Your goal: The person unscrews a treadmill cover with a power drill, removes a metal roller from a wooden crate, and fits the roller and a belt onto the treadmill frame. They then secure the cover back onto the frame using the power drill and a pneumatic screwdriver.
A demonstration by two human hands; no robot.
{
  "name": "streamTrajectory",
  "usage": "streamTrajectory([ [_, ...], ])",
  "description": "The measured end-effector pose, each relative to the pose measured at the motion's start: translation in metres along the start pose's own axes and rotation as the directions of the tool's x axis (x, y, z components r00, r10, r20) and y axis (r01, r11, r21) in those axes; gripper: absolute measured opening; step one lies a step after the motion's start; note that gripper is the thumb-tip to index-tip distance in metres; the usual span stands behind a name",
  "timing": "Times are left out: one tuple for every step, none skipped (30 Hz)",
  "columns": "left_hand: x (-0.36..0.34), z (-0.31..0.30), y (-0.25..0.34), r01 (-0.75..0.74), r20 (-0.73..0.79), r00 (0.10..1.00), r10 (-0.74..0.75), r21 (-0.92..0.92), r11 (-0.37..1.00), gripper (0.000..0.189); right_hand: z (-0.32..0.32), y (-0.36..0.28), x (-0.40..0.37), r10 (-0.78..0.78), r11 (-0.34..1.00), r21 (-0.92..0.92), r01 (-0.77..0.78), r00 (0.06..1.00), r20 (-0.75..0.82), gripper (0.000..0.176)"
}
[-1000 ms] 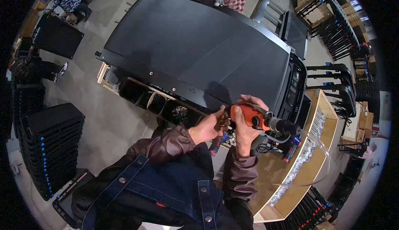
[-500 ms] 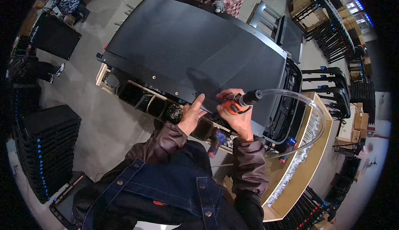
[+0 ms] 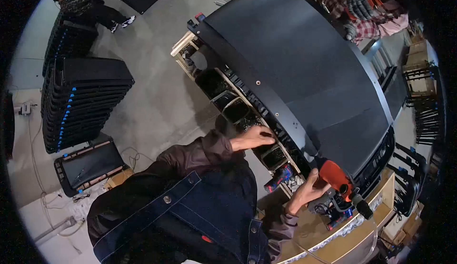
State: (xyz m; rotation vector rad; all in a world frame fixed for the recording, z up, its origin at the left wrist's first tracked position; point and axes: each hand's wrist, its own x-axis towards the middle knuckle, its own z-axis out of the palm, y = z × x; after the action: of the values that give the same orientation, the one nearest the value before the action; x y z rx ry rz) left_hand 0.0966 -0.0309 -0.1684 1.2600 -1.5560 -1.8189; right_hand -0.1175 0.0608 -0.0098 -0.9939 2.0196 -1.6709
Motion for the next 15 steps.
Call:
streamTrajectory([
  [-0.019, -0.032, 0.013, 0.065, -0.122, 0.991, -0.06, 0.04, 0.997, 0.036, -0.007, 0.02, -0.015, 0.128, 0.992, -0.017, -0.129, 0.991, -0.026, 0.052],
  [-0.018, -0.057, -0.019, 0.198, -0.246, 0.957, -0.157, 0.151, 0.969, 0.033, -0.006, 0.024, -0.03, 0.223, 0.974, 0.03, -0.224, 0.974, 0.044, 0.047],
  [-0.019, -0.084, -0.044, 0.205, -0.411, 0.909, -0.075, 0.281, 0.938, 0.028, -0.001, 0.027, -0.044, 0.311, 0.945, 0.067, -0.32, 0.943, 0.117, 0.043],
  [-0.023, -0.114, -0.054, 0.235, -0.499, 0.867, -0.004, 0.401, 0.885, 0.023, 0.007, 0.039, -0.055, 0.398, 0.912, 0.013, -0.41, 0.893, 0.209, 0.03],
  [-0.018, -0.143, -0.081, 0.224, -0.538, 0.834, 0.124, 0.535, 0.815, 0.024, 0.019, 0.054, -0.07, 0.413, 0.905, -0.026, -0.425, 0.862, 0.295, 0.026],
  [-0.01, -0.168, -0.108, 0.222, -0.553, 0.794, 0.254, 0.652, 0.725, 0.025, 0.031, 0.064, -0.085, 0.427, 0.898, -0.068, -0.435, 0.821, 0.378, 0.022],
  [-0.002, -0.19, -0.121, 0.238, -0.486, 0.836, 0.255, 0.74, 0.629, 0.029, 0.048, 0.063, -0.094, 0.533, 0.837, -0.141, -0.529, 0.727, 0.433, 0.021],
  [0.008, -0.206, -0.128, 0.24, -0.414, 0.876, 0.246, 0.818, 0.522, 0.032, 0.074, 0.063, -0.101, 0.629, 0.762, -0.218, -0.61, 0.616, 0.474, 0.02],
  [0.018, -0.212, -0.135, 0.234, -0.406, 0.884, 0.231, 0.812, 0.534, 0.032, 0.099, 0.065, -0.107, 0.638, 0.747, -0.248, -0.617, 0.56, 0.529, 0.021],
  [0.025, -0.216, -0.129, 0.279, -0.369, 0.927, 0.068, 0.799, 0.532, 0.036, 0.125, 0.072, -0.11, 0.644, 0.732, -0.278, -0.621, 0.498, 0.581, 0.022],
  [0.035, -0.223, -0.134, 0.322, -0.323, 0.942, -0.092, 0.791, 0.52, 0.041, 0.151, 0.088, -0.114, 0.581, 0.798, -0.309, -0.518, 0.524, 0.623, 0.021],
  [0.043, -0.231, -0.142, 0.248, -0.199, 0.969, -0.149, 0.788, 0.564, 0.052, 0.178, 0.104, -0.117, 0.516, 0.851, -0.332, -0.406, 0.536, 0.668, 0.022],
  [0.047, -0.232, -0.149, 0.251, -0.193, 0.968, -0.161, 0.78, 0.574, 0.052, 0.205, 0.118, -0.116, 0.438, 0.896, -0.393, -0.209, 0.565, 0.699, 0.022],
  [0.05, -0.231, -0.151, 0.256, -0.179, 0.966, -0.186, 0.751, 0.608, 0.055, 0.231, 0.13, -0.114, 0.357, 0.902, -0.433, -0.004, 0.571, 0.739, 0.022],
  [0.045, -0.232, -0.151, 0.262, -0.168, 0.964, -0.205, 0.733, 0.627, 0.056, 0.256, 0.139, -0.114, 0.269, 0.841, -0.486, 0.239, 0.594, 0.758, 0.021],
])
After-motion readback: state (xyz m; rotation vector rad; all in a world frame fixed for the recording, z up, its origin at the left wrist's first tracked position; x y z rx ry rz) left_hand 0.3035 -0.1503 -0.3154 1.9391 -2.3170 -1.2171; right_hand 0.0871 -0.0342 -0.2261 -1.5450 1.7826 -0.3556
